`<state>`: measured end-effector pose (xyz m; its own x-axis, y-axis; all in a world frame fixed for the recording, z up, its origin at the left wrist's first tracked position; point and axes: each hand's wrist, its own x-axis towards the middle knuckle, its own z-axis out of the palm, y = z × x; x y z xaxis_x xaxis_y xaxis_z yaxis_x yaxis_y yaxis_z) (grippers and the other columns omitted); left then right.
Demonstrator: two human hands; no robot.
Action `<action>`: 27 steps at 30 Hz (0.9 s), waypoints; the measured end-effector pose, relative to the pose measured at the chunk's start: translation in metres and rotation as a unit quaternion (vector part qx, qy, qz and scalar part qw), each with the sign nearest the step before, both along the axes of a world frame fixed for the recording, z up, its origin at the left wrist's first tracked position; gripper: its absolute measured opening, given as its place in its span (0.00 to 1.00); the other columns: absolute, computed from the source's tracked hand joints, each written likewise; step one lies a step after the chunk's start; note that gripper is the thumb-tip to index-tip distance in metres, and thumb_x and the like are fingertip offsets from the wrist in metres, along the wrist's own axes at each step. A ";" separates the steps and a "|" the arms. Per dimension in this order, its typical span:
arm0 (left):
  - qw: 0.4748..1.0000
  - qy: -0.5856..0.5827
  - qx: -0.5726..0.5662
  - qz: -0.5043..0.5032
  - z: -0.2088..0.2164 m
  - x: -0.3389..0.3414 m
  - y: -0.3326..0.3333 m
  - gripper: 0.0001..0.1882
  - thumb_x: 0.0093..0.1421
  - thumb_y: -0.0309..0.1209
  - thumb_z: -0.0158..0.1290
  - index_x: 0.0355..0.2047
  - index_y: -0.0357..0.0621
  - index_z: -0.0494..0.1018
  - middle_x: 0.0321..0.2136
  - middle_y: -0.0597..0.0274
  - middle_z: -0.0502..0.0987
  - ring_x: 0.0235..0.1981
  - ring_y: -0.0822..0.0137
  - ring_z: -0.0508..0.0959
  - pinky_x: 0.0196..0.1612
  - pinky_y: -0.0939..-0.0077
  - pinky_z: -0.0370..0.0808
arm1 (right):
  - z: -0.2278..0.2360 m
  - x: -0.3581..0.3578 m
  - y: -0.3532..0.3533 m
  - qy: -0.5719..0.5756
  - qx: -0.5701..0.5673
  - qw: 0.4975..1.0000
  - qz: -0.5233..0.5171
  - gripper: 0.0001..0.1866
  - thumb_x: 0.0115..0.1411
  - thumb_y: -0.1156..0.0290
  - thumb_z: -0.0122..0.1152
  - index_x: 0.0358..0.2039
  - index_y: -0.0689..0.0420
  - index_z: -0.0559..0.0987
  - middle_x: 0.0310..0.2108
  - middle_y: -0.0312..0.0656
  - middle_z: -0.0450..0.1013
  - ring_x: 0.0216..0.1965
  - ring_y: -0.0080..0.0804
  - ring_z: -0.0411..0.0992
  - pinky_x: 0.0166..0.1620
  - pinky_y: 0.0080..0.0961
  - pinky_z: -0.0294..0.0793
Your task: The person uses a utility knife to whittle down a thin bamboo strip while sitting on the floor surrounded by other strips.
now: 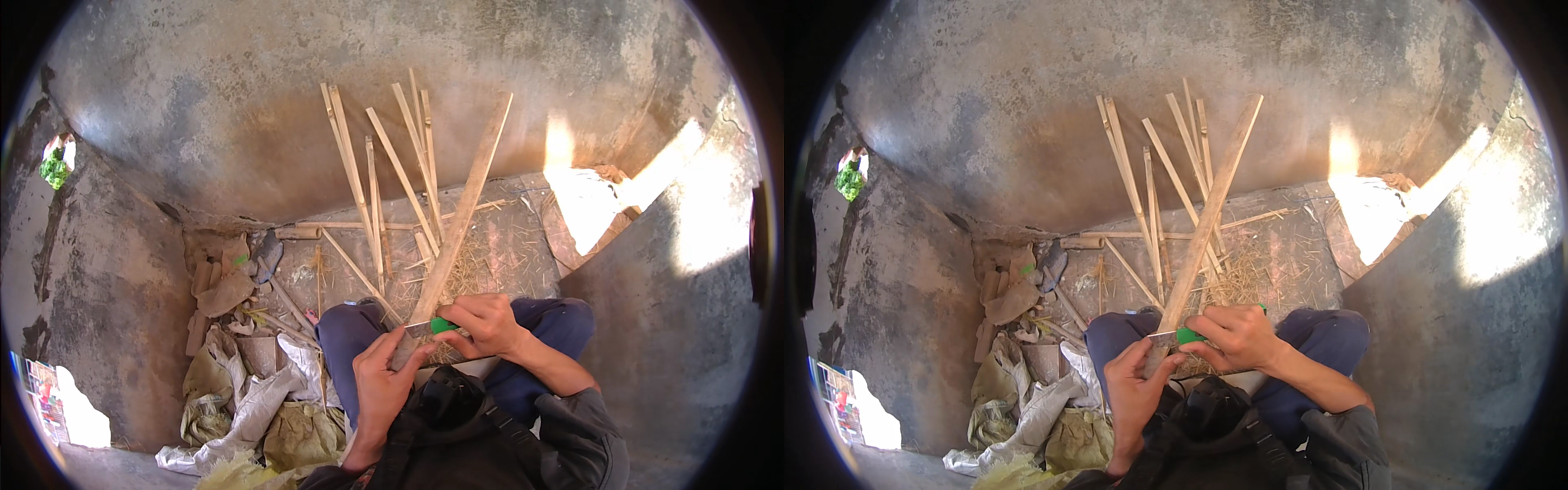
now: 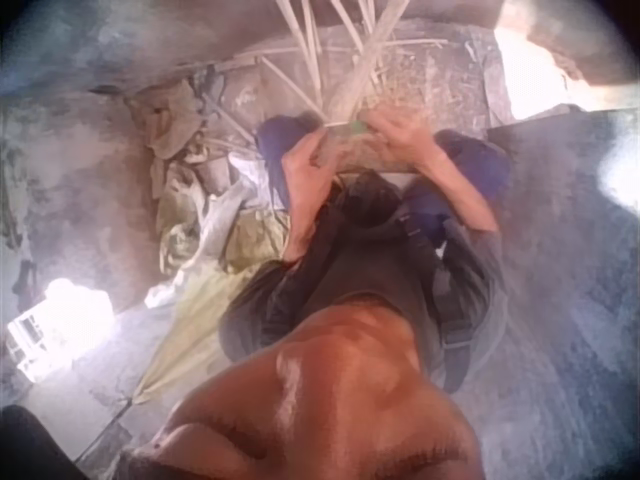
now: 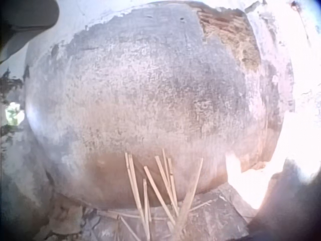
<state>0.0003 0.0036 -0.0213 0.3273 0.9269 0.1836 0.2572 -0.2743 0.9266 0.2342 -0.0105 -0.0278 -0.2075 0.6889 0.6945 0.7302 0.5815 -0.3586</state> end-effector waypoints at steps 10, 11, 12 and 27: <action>0.999 -0.022 0.003 0.035 -0.001 0.003 -0.003 0.22 0.59 0.27 0.77 0.49 0.25 0.84 0.33 0.48 0.86 0.31 0.68 0.84 0.36 0.72 0.80 | 0.005 0.006 0.003 -0.016 0.023 0.999 -0.033 0.16 0.62 0.53 0.78 0.40 0.51 0.85 0.24 0.34 0.71 0.20 0.35 0.76 0.24 0.33 0.74; 0.999 -0.016 0.003 0.034 0.000 0.004 -0.003 0.22 0.59 0.27 0.77 0.49 0.25 0.84 0.33 0.48 0.86 0.31 0.69 0.84 0.36 0.72 0.80 | 0.006 0.006 0.002 -0.017 0.025 0.999 -0.038 0.16 0.62 0.53 0.78 0.39 0.51 0.85 0.23 0.34 0.71 0.20 0.35 0.76 0.24 0.33 0.74; 0.999 -0.010 0.004 0.032 0.003 0.004 -0.003 0.22 0.59 0.27 0.77 0.49 0.24 0.84 0.33 0.49 0.86 0.31 0.69 0.84 0.35 0.73 0.80 | 0.006 0.006 0.002 -0.018 0.027 0.999 -0.043 0.16 0.63 0.53 0.78 0.39 0.51 0.85 0.23 0.34 0.71 0.20 0.35 0.75 0.24 0.33 0.74; 0.992 -0.055 -0.113 -0.030 -0.008 -0.007 -0.006 0.21 0.71 0.26 0.68 0.61 0.30 0.80 0.32 0.72 0.79 0.26 0.85 0.69 0.27 0.85 0.64 | 0.003 0.041 0.008 0.060 0.031 0.994 -0.089 0.19 0.72 0.53 0.70 0.40 0.59 0.85 0.26 0.40 0.78 0.22 0.35 0.78 0.26 0.31 0.75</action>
